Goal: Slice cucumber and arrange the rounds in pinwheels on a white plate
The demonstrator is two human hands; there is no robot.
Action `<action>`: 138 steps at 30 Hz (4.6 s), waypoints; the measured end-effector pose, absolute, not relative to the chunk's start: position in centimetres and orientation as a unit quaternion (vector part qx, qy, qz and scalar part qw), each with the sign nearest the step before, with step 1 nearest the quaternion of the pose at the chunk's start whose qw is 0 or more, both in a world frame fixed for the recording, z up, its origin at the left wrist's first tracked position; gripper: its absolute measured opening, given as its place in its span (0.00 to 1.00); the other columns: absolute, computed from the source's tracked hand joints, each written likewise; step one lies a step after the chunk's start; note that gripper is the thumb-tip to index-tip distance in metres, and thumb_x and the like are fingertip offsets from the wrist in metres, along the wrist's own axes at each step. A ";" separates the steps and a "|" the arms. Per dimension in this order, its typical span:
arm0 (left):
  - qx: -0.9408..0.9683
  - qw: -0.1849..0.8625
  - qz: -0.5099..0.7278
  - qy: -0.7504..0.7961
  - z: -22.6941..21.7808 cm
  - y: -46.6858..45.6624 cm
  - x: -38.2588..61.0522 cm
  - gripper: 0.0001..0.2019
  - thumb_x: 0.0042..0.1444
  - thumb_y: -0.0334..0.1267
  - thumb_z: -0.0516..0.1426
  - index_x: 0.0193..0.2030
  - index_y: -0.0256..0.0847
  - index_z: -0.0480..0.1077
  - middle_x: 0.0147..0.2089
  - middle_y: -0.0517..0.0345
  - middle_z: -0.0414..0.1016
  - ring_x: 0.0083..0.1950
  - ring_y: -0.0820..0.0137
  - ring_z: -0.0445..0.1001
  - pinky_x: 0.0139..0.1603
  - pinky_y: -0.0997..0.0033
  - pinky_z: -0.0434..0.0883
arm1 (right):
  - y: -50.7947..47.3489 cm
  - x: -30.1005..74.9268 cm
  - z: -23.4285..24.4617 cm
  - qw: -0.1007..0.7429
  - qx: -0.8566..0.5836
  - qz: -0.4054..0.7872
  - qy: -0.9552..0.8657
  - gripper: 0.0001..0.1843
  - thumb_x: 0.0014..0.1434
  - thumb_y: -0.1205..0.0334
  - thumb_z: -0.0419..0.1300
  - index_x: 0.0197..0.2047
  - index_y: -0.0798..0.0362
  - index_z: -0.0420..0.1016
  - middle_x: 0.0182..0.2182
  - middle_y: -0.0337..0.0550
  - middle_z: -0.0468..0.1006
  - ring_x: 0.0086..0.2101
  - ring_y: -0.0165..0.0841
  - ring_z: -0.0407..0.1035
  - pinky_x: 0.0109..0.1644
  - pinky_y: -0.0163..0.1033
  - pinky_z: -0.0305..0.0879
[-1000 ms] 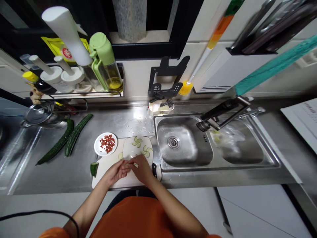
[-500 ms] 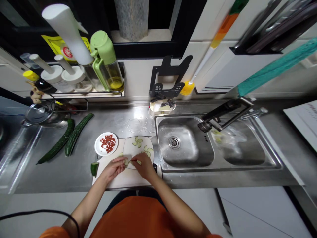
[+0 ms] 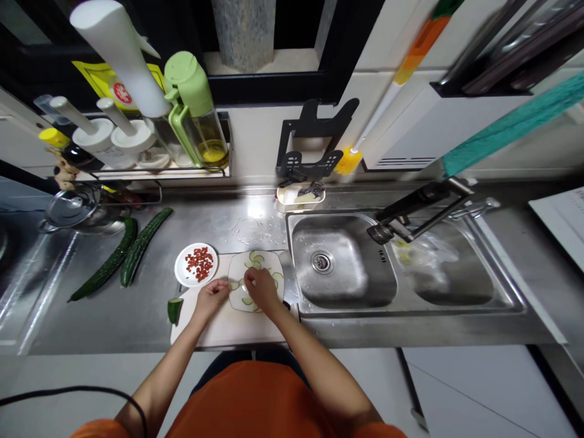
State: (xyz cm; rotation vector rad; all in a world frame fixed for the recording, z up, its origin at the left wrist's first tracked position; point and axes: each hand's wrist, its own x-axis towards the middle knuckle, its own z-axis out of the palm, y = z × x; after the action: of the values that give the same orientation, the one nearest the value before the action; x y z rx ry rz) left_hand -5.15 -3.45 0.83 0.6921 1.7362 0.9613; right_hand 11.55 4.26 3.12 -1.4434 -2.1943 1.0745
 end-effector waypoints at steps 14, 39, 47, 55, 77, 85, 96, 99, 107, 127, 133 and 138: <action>0.464 0.286 0.305 0.781 -0.9 -2.9 -4.8 0.08 0.52 0.38 0.53 0.33 0.42 0.73 0.32 0.56 0.73 0.36 0.67 0.70 0.41 0.70 0.65 | 4.9 9.5 0.6 0.023 -0.509 0.245 -0.825 0.11 0.62 0.65 0.52 0.36 0.49 0.76 0.35 0.43 0.79 0.43 0.40 0.62 0.40 0.40 0.54; 0.506 0.240 0.329 0.761 -1.4 -3.4 -5.1 0.09 0.55 0.36 0.53 0.41 0.40 0.72 0.34 0.54 0.72 0.34 0.67 0.67 0.40 0.69 0.65 | 3.8 10.1 -2.5 0.072 -0.420 0.127 -0.896 0.10 0.61 0.67 0.52 0.38 0.51 0.74 0.38 0.48 0.74 0.48 0.43 0.58 0.45 0.45 0.53; 0.501 0.238 0.341 0.759 -1.6 -3.4 -5.0 0.09 0.55 0.36 0.53 0.41 0.40 0.72 0.34 0.55 0.73 0.34 0.68 0.68 0.40 0.69 0.65 | 3.7 10.2 -2.8 0.078 -0.411 0.103 -0.903 0.09 0.61 0.68 0.53 0.39 0.51 0.74 0.39 0.48 0.74 0.48 0.43 0.58 0.44 0.44 0.52; 0.467 0.230 0.333 0.786 -1.3 -4.4 -5.6 0.13 0.56 0.42 0.53 0.43 0.39 0.73 0.33 0.54 0.72 0.33 0.68 0.68 0.39 0.69 0.66 | 3.4 10.7 -2.2 0.098 -0.412 0.115 -0.899 0.10 0.61 0.69 0.52 0.40 0.50 0.74 0.38 0.48 0.75 0.49 0.43 0.58 0.44 0.45 0.52; 0.423 0.261 0.229 0.837 -0.5 -5.1 -5.1 0.04 0.52 0.38 0.53 0.31 0.42 0.67 0.29 0.59 0.70 0.32 0.69 0.69 0.37 0.71 0.64 | -0.3 13.5 0.0 0.152 -0.455 0.189 -0.857 0.11 0.58 0.71 0.55 0.40 0.50 0.76 0.38 0.44 0.76 0.48 0.42 0.58 0.41 0.43 0.52; 0.369 0.341 0.354 0.789 -1.2 -5.3 -6.0 0.10 0.49 0.43 0.57 0.35 0.41 0.69 0.28 0.61 0.72 0.30 0.72 0.69 0.36 0.73 0.66 | 0.0 12.8 0.3 0.178 -0.451 0.260 -0.835 0.10 0.57 0.71 0.56 0.39 0.52 0.76 0.35 0.43 0.76 0.44 0.38 0.60 0.50 0.43 0.56; 0.298 0.582 0.426 0.626 3.3 -5.0 -6.6 0.12 0.45 0.40 0.61 0.37 0.38 0.70 0.35 0.53 0.77 0.39 0.68 0.75 0.42 0.70 0.69 | 1.4 9.6 1.4 0.199 -0.445 0.543 -0.684 0.13 0.58 0.63 0.54 0.44 0.52 0.75 0.40 0.43 0.78 0.39 0.34 0.69 0.45 0.40 0.63; 0.305 0.600 0.430 0.602 4.1 -4.7 -6.4 0.12 0.46 0.40 0.62 0.37 0.38 0.70 0.35 0.53 0.77 0.39 0.67 0.75 0.42 0.70 0.69 | 1.9 9.7 2.0 0.169 -0.404 0.655 -0.616 0.12 0.58 0.59 0.53 0.37 0.51 0.77 0.33 0.39 0.77 0.33 0.31 0.68 0.37 0.35 0.62; 0.307 0.594 0.430 0.607 4.0 -4.1 -6.1 0.13 0.45 0.41 0.62 0.37 0.38 0.71 0.35 0.56 0.76 0.37 0.70 0.74 0.41 0.71 0.69 | 2.1 10.1 2.4 0.163 -0.433 0.764 -0.449 0.09 0.49 0.59 0.62 0.32 0.55 0.76 0.22 0.36 0.71 0.24 0.25 0.60 0.25 0.31 0.52; 0.180 0.657 0.424 0.597 2.3 -4.1 -5.9 0.14 0.43 0.39 0.62 0.38 0.36 0.74 0.29 0.58 0.73 0.30 0.75 0.69 0.32 0.76 0.63 | 1.8 10.7 3.4 0.214 -0.440 0.693 -0.530 0.05 0.50 0.61 0.61 0.30 0.52 0.77 0.28 0.37 0.75 0.32 0.30 0.66 0.39 0.36 0.59; 0.115 0.657 0.456 0.589 2.4 -3.4 -5.6 0.17 0.44 0.47 0.63 0.35 0.35 0.73 0.31 0.53 0.74 0.30 0.74 0.70 0.33 0.74 0.65 | 1.4 11.1 3.4 0.204 -0.467 0.657 -0.555 0.05 0.49 0.61 0.61 0.31 0.51 0.77 0.29 0.38 0.77 0.32 0.31 0.68 0.37 0.36 0.60; 0.129 0.644 0.471 0.589 2.1 -2.7 -5.4 0.21 0.36 0.44 0.68 0.37 0.37 0.73 0.29 0.58 0.73 0.26 0.78 0.66 0.29 0.77 0.61 | 1.1 11.3 2.7 0.204 -0.481 0.644 -0.558 0.05 0.50 0.60 0.60 0.30 0.51 0.75 0.27 0.37 0.75 0.31 0.31 0.67 0.37 0.36 0.61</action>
State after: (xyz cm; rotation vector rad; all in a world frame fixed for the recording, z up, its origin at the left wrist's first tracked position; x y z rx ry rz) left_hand -5.44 -2.73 2.14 0.2948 1.3403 1.0713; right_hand 11.26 1.08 2.66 -1.3424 -1.5556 1.7970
